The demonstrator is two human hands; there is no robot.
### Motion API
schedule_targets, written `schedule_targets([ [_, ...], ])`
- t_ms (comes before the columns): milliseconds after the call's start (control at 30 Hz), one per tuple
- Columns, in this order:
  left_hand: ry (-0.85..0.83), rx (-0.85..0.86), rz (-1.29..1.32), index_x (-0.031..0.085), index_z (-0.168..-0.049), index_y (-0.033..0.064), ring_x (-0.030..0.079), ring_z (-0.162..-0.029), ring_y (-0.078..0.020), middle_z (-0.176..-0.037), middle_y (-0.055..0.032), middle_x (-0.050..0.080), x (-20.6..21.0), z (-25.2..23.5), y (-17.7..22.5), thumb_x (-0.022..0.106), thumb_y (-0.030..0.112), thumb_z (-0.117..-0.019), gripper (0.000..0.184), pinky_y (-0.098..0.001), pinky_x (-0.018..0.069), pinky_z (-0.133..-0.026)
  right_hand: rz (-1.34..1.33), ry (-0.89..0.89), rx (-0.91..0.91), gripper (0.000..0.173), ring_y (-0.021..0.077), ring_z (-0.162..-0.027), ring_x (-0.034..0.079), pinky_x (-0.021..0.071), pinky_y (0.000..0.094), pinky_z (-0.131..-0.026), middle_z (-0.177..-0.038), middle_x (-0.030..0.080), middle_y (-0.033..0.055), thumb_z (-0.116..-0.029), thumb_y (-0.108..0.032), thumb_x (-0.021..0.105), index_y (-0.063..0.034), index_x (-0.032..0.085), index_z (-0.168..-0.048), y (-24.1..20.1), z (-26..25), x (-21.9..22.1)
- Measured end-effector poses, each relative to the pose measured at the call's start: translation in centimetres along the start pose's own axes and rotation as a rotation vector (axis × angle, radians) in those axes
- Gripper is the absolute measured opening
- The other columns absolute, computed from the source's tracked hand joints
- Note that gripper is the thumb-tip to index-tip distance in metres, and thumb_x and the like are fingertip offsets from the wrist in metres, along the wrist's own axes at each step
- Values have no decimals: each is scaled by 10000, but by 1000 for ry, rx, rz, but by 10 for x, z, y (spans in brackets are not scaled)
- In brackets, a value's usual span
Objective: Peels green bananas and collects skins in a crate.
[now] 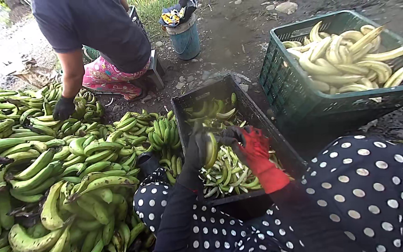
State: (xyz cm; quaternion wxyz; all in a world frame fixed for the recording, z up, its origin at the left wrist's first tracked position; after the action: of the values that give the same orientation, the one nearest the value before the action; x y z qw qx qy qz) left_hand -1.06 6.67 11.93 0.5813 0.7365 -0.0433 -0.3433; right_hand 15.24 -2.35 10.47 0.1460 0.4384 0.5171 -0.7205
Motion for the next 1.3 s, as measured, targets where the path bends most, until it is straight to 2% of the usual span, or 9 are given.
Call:
schedule_targets([
  [100,-116,58,-170,417,-1441,-128,601,-1230,-292,-1311,-302,589,7,8,13,151,507,-1057,789,-473,454,-1086,-43,-165,96,414,440,-1293,552,386,678,-1030,-1361,622,231,-1074,-351,495,-143,615,-1411,10,-17,7],
  [267,-201,-136,447,516,-1247,-43,711,-810,-188,-909,-116,705,27,-3,12,156,516,-1056,692,-361,622,-738,-85,-185,110,395,421,-1307,552,408,651,-1037,-1382,609,226,-1081,-296,488,-139,591,-1428,19,-26,9],
  [333,-44,-302,836,587,-997,71,656,-602,-171,-697,-71,650,27,-10,1,137,538,-1083,654,-307,565,-539,-153,-99,57,433,426,-1315,535,401,677,-1030,-1390,592,230,-1045,-338,530,-138,595,-1423,20,-20,11],
  [500,45,-369,1101,599,-997,169,590,-583,-102,-689,4,581,13,-9,-21,271,449,-1098,443,-262,542,-553,3,89,-386,788,493,-1274,540,354,736,-1034,-1324,633,213,-877,-788,424,-210,684,-1344,4,15,26],
  [633,73,-352,1064,576,-979,124,549,-562,-74,-680,9,554,7,-5,-27,280,280,-1109,358,-215,510,-552,8,299,-513,758,510,-1211,577,335,758,-1028,-1256,666,219,-876,-762,445,-183,724,-1277,1,26,26],
  [733,66,-404,1123,570,-922,180,573,-591,-89,-684,27,561,14,-4,-27,242,433,-1099,450,-257,531,-573,23,268,-394,733,502,-1199,591,358,755,-1000,-1264,668,218,-901,-743,412,-201,729,-1279,-6,23,18],
  [967,8,-113,214,521,-1317,-43,613,-872,-130,-1019,-123,625,6,-2,6,266,391,-1053,568,-352,546,-822,-227,-187,123,454,364,-1270,586,428,622,-1036,-1359,626,198,-1082,-393,417,-133,614,-1398,12,-5,41],
  [1167,-213,-148,317,587,-1267,6,706,-823,-173,-966,-98,689,29,5,24,381,502,-1056,577,-395,636,-758,-634,-222,30,480,178,-1173,641,508,404,-1028,-1330,658,118,-1102,-351,339,-100,574,-1437,25,-11,50],
  [1300,-109,-198,589,520,-1357,-4,697,-823,-179,-984,-108,684,26,4,17,306,389,-1093,519,-385,624,-741,-847,-235,157,448,103,-834,610,521,311,-690,-1209,650,73,-1112,-359,367,-108,502,-1457,36,-10,60],
])
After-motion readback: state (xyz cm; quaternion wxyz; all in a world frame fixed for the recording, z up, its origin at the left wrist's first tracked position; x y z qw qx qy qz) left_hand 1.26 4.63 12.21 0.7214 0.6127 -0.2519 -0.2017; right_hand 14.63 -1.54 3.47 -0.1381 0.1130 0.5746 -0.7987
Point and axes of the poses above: each hand's wrist, its own z-axis away from the middle knuckle, its own x-axis out of the palm, y = z × x, the point moved 8 cm from there along -z, towards the middle knuckle
